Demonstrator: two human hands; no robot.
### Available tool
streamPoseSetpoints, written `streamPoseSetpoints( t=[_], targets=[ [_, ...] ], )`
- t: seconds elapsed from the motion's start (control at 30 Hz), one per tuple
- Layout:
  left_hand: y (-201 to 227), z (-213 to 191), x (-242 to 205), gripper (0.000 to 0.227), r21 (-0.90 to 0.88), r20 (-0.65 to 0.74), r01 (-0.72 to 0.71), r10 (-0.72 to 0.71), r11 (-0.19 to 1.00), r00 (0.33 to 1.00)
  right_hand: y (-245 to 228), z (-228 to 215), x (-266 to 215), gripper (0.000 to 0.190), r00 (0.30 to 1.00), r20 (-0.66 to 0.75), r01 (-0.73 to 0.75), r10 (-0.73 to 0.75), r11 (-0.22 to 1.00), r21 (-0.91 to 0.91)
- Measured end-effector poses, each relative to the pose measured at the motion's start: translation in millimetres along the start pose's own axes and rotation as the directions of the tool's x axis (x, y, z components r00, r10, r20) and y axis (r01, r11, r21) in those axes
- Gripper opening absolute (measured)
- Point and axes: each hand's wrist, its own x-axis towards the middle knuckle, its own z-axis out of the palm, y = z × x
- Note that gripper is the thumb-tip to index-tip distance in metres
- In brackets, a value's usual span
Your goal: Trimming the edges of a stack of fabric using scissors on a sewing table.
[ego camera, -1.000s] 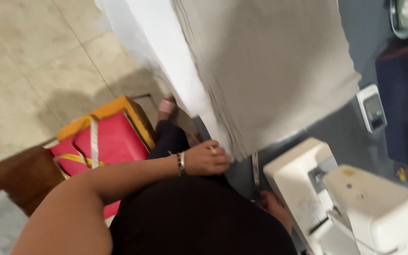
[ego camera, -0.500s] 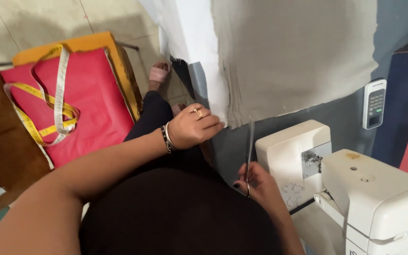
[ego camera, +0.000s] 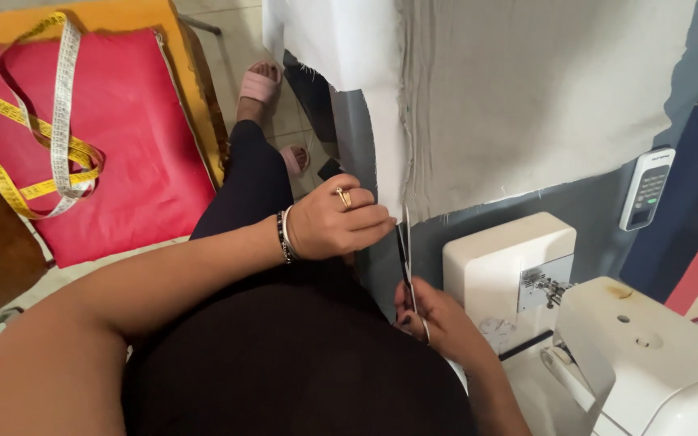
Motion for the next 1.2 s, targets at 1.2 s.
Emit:
streamPoseSetpoints(
  t=[1.2],
  targets=[
    [-7.7, 0.8, 1.3, 0.013, -0.091, -0.050, 0.042, -0.047, 0.995, 0.998, 22.4, 5.4, 16.4, 0.037, 0.970, -0.243, -0.091, 0.018, 0.952, -0.291]
  ],
)
